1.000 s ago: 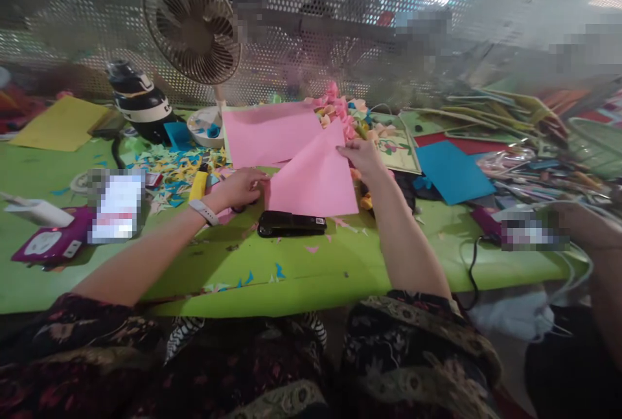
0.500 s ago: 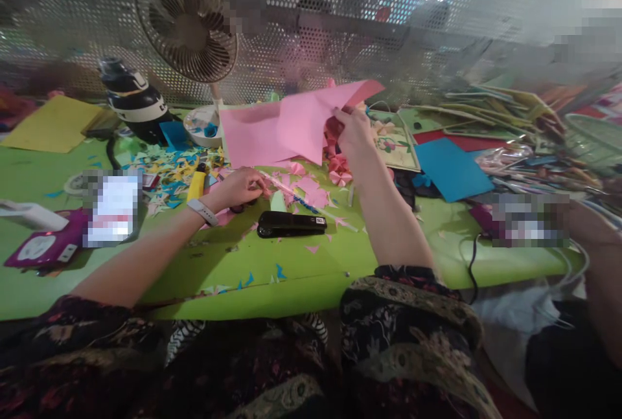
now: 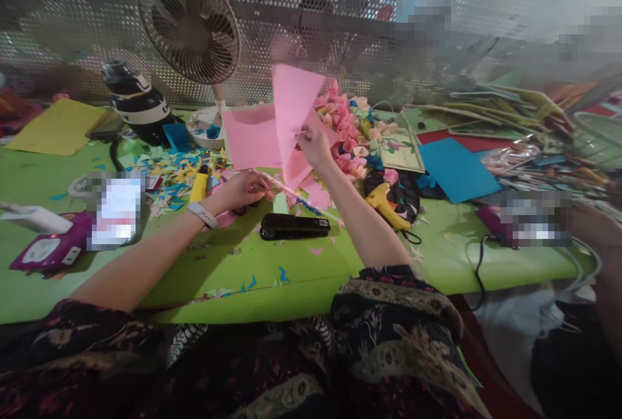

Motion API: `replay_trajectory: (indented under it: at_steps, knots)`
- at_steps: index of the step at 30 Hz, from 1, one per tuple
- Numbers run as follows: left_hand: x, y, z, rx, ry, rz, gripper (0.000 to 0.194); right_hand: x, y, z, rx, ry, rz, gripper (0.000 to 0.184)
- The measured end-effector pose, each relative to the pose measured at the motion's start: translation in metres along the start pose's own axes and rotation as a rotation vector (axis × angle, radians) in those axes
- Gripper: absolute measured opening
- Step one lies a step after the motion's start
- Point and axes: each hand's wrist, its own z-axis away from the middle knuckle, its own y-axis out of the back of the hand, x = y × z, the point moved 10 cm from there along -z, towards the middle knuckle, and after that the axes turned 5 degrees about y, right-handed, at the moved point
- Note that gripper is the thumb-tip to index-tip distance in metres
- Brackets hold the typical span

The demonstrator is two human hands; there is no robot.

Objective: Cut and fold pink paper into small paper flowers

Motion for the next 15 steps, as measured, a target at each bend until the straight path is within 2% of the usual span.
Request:
replay_trajectory:
  at_steps: [3, 6, 8, 10, 12, 15]
  knots:
    - [-0.01, 0.018, 0.0, 0.145, 0.091, 0.157, 0.041, -0.019, -0.028, 0.01, -0.149, 0.159, 0.307, 0.017]
    - [-0.024, 0.038, 0.0, 0.32, 0.213, 0.472, 0.07, -0.03, -0.058, 0.025, -0.302, 0.273, 0.608, 0.029]
    - [-0.03, 0.042, -0.003, 0.351, 0.308, 0.642, 0.082, -0.034, -0.076, 0.035, -0.395, 0.333, 0.734, 0.036]
    - [-0.034, 0.043, -0.008, 0.348, 0.399, 0.721, 0.09, -0.034, -0.091, 0.04, -0.475, 0.365, 0.804, 0.04]
    - [-0.037, 0.045, -0.012, 0.364, 0.488, 0.76, 0.09, -0.031, -0.098, 0.041, -0.521, 0.356, 0.85, 0.04]
    - [-0.046, 0.046, -0.017, 0.402, 0.582, 0.828, 0.071, -0.028, -0.101, 0.041, -0.571, 0.356, 0.847, 0.037]
